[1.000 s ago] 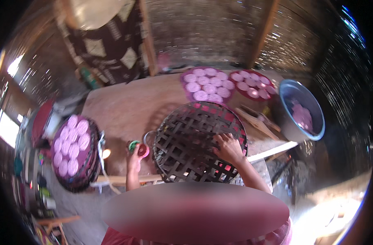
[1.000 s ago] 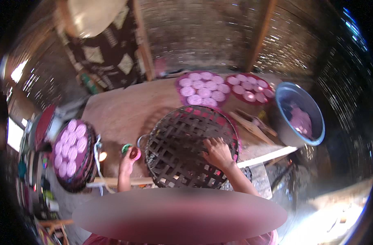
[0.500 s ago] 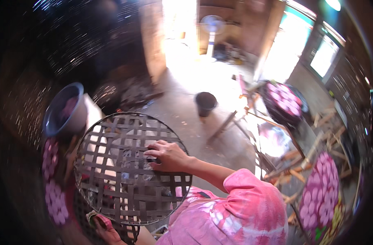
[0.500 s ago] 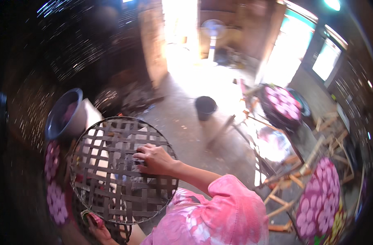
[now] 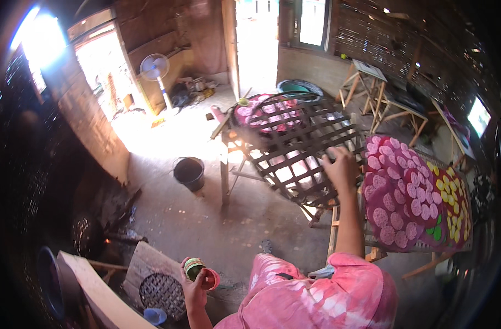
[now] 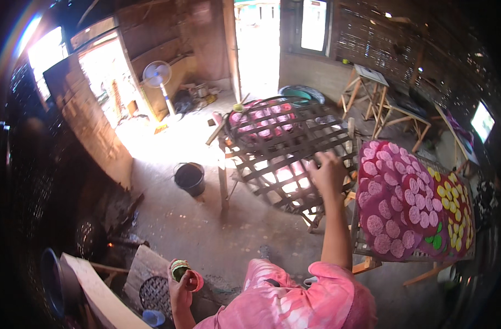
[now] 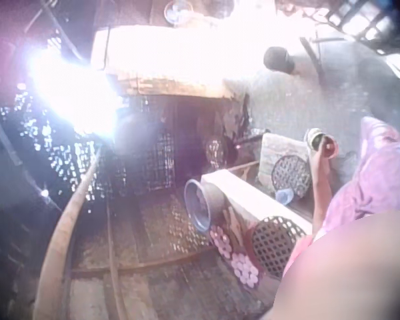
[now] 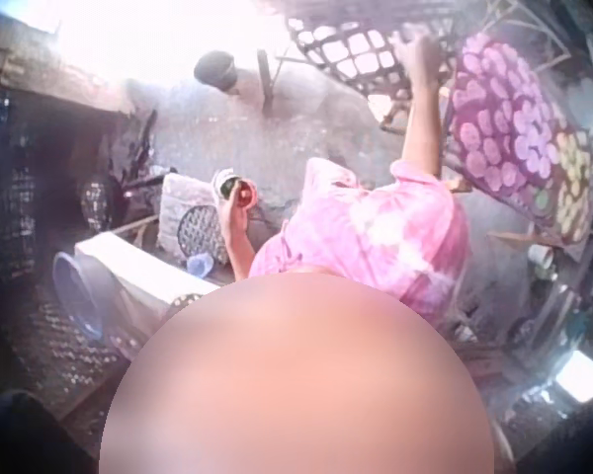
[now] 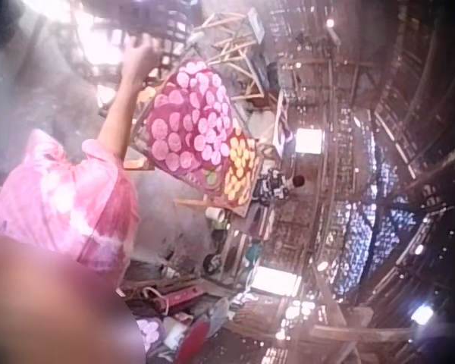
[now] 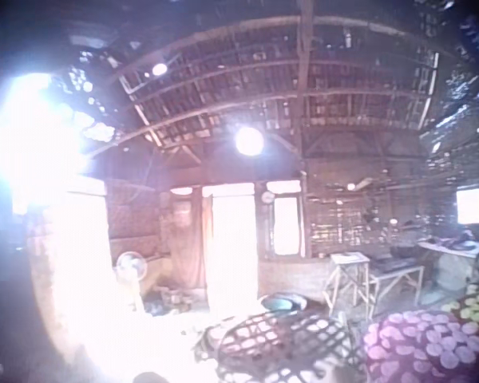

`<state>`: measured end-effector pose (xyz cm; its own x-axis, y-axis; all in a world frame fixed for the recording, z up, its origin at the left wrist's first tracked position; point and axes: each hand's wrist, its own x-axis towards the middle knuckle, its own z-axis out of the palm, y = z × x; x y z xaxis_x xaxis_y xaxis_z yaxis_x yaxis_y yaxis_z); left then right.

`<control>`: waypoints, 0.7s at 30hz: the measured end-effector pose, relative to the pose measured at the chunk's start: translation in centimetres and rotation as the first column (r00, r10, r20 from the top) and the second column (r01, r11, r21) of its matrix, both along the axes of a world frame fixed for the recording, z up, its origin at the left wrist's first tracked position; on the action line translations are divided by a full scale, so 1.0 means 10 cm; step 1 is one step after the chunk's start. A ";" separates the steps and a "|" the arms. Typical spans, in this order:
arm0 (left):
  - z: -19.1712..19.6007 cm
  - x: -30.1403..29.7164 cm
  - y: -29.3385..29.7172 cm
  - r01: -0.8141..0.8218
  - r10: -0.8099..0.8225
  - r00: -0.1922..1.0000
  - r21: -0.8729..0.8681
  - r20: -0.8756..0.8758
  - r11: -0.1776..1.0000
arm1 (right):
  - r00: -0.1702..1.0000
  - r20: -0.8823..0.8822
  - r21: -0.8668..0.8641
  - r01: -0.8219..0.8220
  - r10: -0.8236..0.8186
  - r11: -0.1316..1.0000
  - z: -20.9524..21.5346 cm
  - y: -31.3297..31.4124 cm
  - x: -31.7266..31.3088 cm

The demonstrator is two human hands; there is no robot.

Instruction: The person scoops pink dough from a bowl, places it into a wooden mold, and presses it to form round cakes. They then place the finished cakes onto a woven tray and repeat the process.

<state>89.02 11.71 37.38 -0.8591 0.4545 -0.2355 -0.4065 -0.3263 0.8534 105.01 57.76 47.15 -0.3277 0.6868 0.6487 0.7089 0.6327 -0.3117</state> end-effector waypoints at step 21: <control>-0.26 -2.02 6.28 0.041 -0.344 0.461 -0.368 -0.818 0.929 | 0.898 -0.140 -0.140 0.399 -0.417 0.906 -0.18 2.88 0.20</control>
